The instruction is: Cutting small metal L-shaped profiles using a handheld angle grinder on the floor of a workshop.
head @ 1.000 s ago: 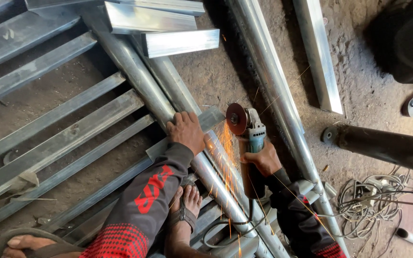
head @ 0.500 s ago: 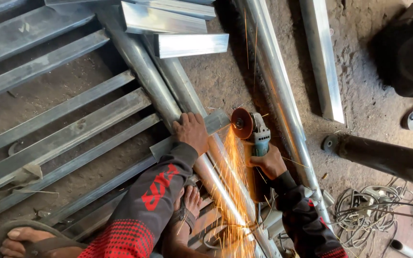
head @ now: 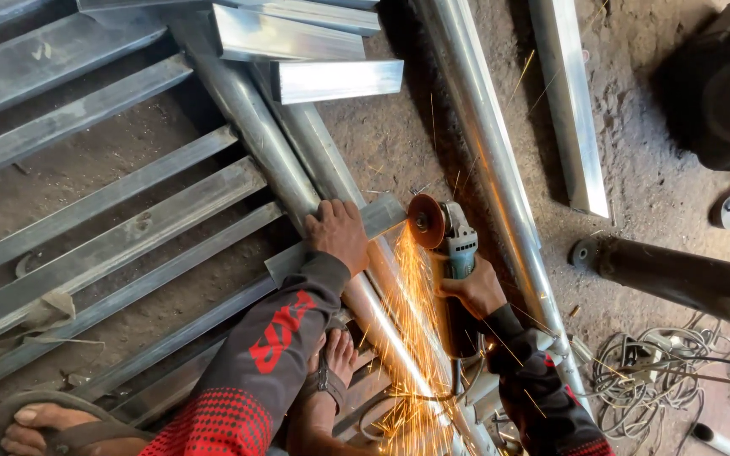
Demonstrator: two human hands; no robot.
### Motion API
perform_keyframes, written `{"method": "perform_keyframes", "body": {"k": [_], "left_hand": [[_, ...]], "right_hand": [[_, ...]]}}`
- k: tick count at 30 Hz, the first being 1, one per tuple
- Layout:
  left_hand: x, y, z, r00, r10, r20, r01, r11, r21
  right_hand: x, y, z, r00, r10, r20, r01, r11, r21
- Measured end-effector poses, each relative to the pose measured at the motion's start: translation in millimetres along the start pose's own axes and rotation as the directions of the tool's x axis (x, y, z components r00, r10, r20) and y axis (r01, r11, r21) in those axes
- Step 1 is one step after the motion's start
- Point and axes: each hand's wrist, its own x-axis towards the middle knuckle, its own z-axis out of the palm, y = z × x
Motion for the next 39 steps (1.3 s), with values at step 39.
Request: {"method": "perform_keyframes", "body": {"k": [39], "left_hand": [[-3, -3, 6, 0.997, 0.054, 0.057, -0.056, 0.998, 0.035]], "right_hand": [[17, 23, 0, 0.999, -0.022, -0.038, 0.021, 0.999, -0.032]]}}
